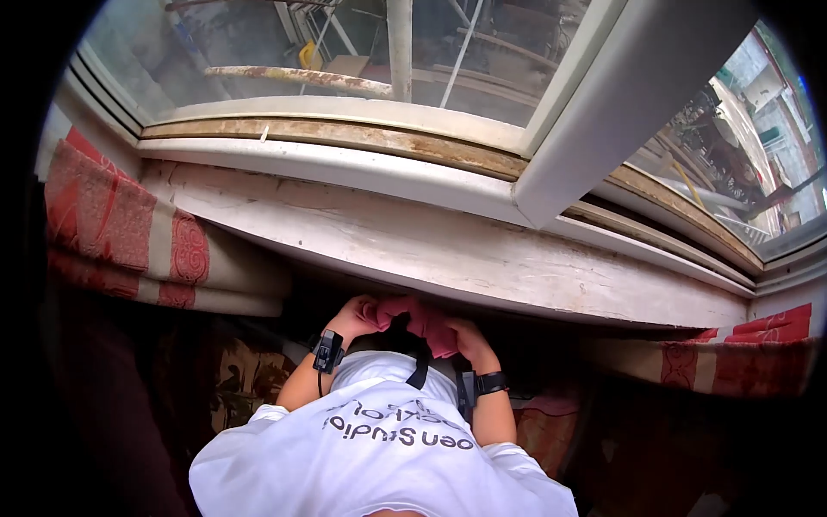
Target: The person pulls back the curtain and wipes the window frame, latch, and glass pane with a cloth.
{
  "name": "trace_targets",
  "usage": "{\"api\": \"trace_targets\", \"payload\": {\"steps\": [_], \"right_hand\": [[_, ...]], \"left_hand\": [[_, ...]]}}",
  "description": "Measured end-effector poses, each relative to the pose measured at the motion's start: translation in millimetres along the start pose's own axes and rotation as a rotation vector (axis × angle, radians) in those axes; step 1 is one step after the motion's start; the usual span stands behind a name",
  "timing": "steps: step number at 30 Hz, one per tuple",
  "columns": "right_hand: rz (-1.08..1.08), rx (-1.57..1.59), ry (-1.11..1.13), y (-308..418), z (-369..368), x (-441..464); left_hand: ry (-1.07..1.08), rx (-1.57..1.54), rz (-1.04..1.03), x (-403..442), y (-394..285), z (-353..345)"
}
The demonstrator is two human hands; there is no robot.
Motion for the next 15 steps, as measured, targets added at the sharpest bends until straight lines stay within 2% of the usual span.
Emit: {"api": "trace_targets", "payload": {"steps": [2,4,5,6,7,8,10,12,13,14,15], "right_hand": [[0.029,-0.274,0.174,10.0,-11.4,2.6],[-0.062,-0.452,0.337,25.3,-45.7,0.0],[-0.111,-0.552,0.425,39.0,-77.8,-7.8],[-0.136,-0.651,0.537,42.0,-90.9,-5.0],[-0.153,-0.68,0.591,38.2,-95.5,-1.0],[-0.169,-0.708,0.643,37.3,-99.6,4.3],[-0.252,-0.59,0.783,53.2,-130.2,-5.1],[-0.2,-0.602,0.885,61.8,-146.1,-6.5],[-0.208,-0.612,0.919,66.4,-153.1,-8.8],[-0.219,-0.623,0.947,70.6,-159.0,-12.8],[-0.235,-0.584,0.943,73.1,-165.2,-17.8]], "left_hand": [[-0.129,0.005,-0.03,-23.6,-21.9,24.8],[-0.129,-0.021,-0.16,-47.3,-39.1,46.4],[-0.182,-0.189,-0.204,-58.9,-31.6,55.8],[-0.087,-0.703,-0.084,-65.7,-41.6,58.8],[-0.111,-1.224,0.073,-74.5,-51.9,61.3],[-0.077,-1.186,0.061,-86.8,-76.2,62.9],[-0.141,-1.068,-0.144,-99.7,-59.3,76.6],[-0.083,-0.917,-0.263,-121.9,-70.7,83.0],[-0.108,-0.84,-0.29,-136.4,-112.2,75.6],[-0.169,-0.768,-0.29,-145.3,-121.3,76.5],[-0.137,-0.671,-0.301,-153.6,-120.9,83.8]]}}
Point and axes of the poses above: each hand's wrist, its own x-axis towards the middle knuckle, its own z-axis out of the back of the hand, y = z × x, the point moved 3 cm from there along x, towards the middle knuckle, and after that the axes turned 12 degrees about y, right-handed, at the moved point
